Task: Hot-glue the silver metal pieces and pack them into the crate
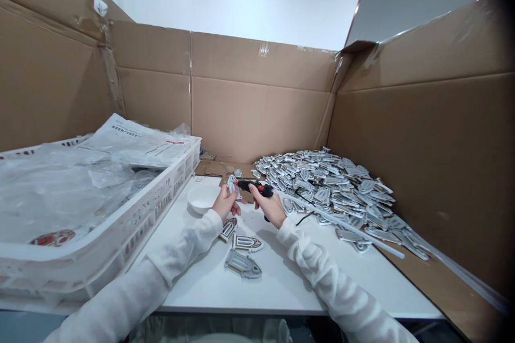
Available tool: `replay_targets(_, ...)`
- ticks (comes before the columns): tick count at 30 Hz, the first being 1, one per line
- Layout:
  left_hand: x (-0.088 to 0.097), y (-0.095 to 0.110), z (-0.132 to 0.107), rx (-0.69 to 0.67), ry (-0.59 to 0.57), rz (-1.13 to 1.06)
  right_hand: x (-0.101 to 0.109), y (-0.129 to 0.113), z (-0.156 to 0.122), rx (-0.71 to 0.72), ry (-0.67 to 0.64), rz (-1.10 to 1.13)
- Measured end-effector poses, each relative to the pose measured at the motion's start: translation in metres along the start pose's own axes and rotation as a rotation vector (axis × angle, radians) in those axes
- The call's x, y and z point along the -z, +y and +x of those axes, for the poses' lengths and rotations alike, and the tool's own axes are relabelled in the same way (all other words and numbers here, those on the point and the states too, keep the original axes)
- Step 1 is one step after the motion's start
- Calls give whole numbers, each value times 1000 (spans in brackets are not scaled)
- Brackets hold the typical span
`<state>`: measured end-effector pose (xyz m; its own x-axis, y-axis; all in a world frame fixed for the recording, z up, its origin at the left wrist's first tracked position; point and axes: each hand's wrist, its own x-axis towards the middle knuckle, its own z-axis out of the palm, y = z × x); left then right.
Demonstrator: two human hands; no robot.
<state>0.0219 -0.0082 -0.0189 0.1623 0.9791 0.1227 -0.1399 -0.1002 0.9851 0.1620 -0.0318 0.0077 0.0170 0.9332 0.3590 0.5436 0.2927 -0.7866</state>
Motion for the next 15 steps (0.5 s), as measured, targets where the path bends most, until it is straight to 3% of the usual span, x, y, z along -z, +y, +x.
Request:
replay_targets(7,0,0,0,-6,5,13,0,-1,-1,15,20,-18)
replay_targets(15,1,2,0,-136,145,-4,7,7,8,-5,181,-20)
